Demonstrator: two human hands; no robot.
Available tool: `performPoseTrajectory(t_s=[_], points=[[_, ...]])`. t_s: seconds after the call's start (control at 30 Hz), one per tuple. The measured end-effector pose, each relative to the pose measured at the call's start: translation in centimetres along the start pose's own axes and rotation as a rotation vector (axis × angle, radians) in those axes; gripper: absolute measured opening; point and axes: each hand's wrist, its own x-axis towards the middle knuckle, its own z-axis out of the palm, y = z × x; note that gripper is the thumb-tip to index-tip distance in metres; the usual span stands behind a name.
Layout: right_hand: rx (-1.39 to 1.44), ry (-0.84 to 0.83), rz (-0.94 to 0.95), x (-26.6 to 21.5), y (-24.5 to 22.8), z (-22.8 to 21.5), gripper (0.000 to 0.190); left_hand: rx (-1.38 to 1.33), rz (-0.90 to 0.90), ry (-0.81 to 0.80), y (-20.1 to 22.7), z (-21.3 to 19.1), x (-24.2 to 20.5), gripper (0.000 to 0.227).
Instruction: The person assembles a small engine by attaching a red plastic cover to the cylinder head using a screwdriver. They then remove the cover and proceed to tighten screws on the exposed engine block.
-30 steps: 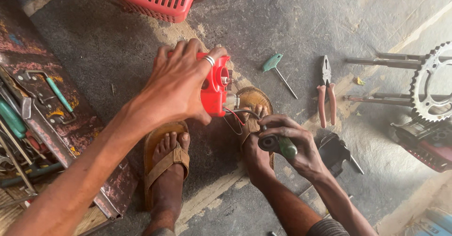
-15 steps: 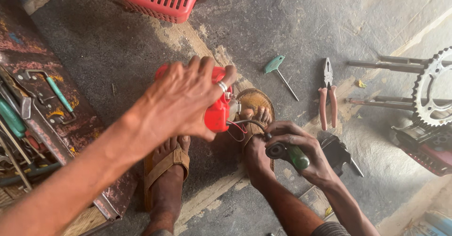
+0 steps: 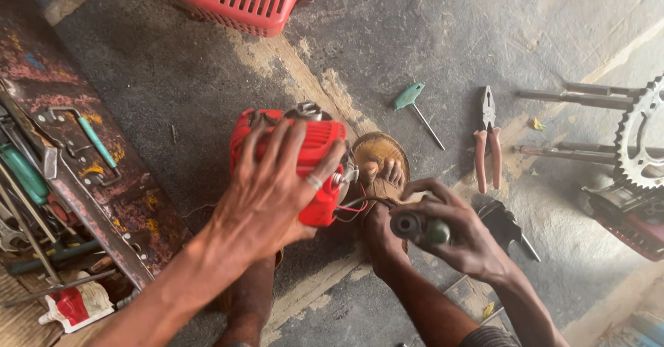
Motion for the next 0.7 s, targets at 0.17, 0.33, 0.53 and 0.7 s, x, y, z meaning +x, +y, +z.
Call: performPoseTrajectory(t_s=[0.17, 0.33, 0.53, 0.7], points=[[-0.056, 0.404, 0.072, 0.4, -1.4, -1.3, 0.025, -0.042, -0.031, 0.052, 0.9, 1.9, -2.9, 0.138], [-0.420, 0.471, 0.058, 0.7, -4.0, -2.7, 0.026, 0.119, 0.070, 0.146, 2.2, 3.9, -5.9, 0.103], [0.196, 0.561, 0.007, 2.4, -5.8, -2.5, 0.032, 0.172, 0.116, 0.176, 3.0, 5.5, -8.7, 0.070], [0.438, 0.646, -0.033, 2.0, -6.3, -2.5, 0.032, 0.253, 0.097, 0.286, 2.9, 6.3, -10.0, 0.056]])
